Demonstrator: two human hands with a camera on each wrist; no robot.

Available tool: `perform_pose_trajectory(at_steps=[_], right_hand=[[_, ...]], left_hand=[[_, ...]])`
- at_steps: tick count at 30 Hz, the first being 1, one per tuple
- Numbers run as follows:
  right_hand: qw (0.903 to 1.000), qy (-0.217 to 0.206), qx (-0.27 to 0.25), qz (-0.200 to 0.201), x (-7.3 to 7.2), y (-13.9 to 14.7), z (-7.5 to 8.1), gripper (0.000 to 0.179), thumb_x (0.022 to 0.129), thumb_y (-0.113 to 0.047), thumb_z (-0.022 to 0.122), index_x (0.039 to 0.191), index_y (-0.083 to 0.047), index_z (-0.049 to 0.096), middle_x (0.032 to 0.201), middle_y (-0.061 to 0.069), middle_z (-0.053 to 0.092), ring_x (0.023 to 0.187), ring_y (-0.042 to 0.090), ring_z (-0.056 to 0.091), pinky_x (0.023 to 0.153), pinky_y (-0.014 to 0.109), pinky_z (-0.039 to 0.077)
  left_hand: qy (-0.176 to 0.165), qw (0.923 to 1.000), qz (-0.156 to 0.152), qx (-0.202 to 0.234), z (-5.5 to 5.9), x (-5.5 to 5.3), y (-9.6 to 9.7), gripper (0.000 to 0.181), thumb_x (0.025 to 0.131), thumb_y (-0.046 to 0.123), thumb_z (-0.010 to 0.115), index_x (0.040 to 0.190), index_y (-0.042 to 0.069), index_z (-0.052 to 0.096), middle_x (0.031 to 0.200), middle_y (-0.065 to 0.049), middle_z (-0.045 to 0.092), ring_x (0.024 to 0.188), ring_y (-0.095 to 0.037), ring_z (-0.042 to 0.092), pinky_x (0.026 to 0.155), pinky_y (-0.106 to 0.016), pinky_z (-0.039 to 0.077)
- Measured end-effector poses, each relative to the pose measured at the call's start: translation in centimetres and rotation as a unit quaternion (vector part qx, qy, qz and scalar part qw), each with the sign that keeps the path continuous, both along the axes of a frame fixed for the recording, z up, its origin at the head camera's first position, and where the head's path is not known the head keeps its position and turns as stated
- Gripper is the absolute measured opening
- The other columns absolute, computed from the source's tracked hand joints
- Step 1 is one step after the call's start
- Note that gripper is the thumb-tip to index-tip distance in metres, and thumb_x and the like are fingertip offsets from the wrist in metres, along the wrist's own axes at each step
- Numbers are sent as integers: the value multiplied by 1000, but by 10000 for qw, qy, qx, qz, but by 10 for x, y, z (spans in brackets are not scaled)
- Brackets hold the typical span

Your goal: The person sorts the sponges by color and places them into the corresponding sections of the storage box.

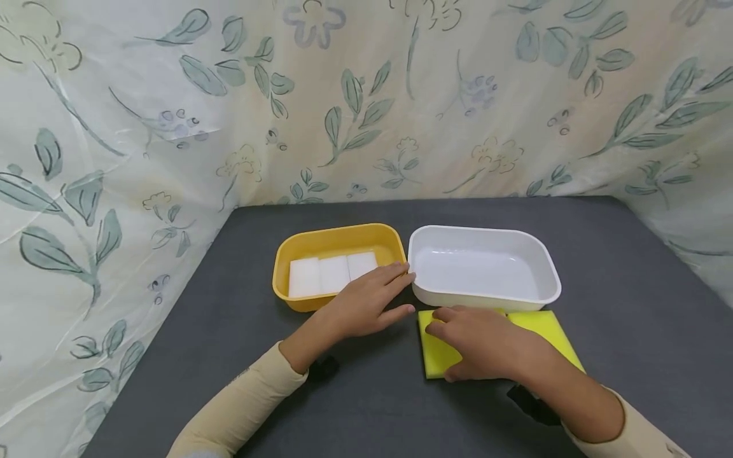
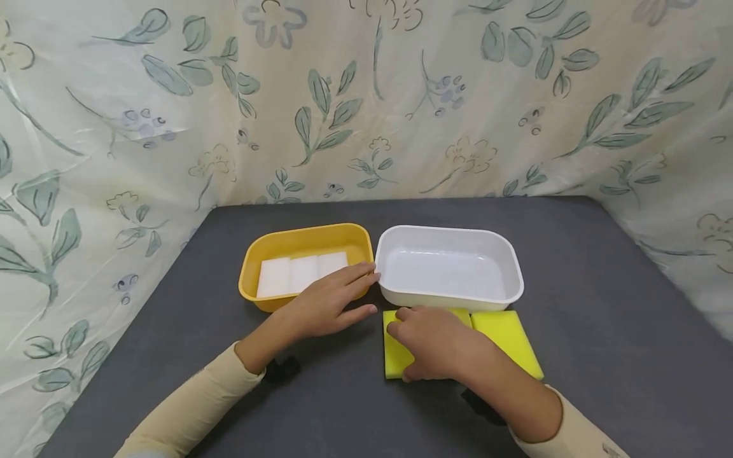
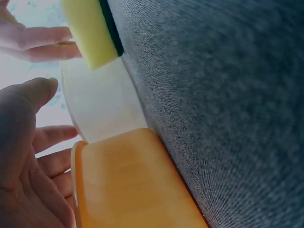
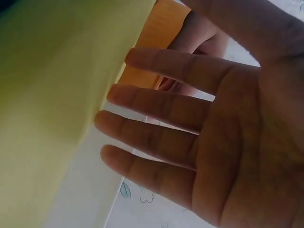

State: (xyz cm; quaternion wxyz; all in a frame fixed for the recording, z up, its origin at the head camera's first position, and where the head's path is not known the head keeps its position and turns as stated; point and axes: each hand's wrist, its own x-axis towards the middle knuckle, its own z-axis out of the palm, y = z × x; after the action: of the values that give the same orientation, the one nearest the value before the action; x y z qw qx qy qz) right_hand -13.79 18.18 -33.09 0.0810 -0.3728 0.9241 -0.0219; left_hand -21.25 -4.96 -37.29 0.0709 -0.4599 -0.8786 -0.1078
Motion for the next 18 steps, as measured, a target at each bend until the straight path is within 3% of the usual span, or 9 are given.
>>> perform_pose_trajectory(at_steps=[7,13,18], right_hand=[[9997,199,-77,107,-1,0,-5,67,61,-35,96,116,-10,66,113,7,61,93,22,58,84,39,55],[9998,-126,-151,75,-3,0,-9,70,62,-31,96,116,-14,56,126,10,54,102,25,57,85,39,55],[9991,-388,-147,41,-7,0,-10,66,64,-28,94,114,-15,53,116,5,55,101,23,53,88,40,52]], left_hand=[[-23,10000,51,-26,-1,1,2,62,101,43,58,151,8,45,155,-12,42,143,-22,37,116,-34,30],[-79,9999,58,-32,-2,4,3,62,101,43,57,151,7,45,155,-13,41,143,-22,37,115,-34,32],[-169,9998,99,-16,-1,5,5,63,101,42,58,152,6,44,157,-13,39,144,-21,36,115,-35,32]])
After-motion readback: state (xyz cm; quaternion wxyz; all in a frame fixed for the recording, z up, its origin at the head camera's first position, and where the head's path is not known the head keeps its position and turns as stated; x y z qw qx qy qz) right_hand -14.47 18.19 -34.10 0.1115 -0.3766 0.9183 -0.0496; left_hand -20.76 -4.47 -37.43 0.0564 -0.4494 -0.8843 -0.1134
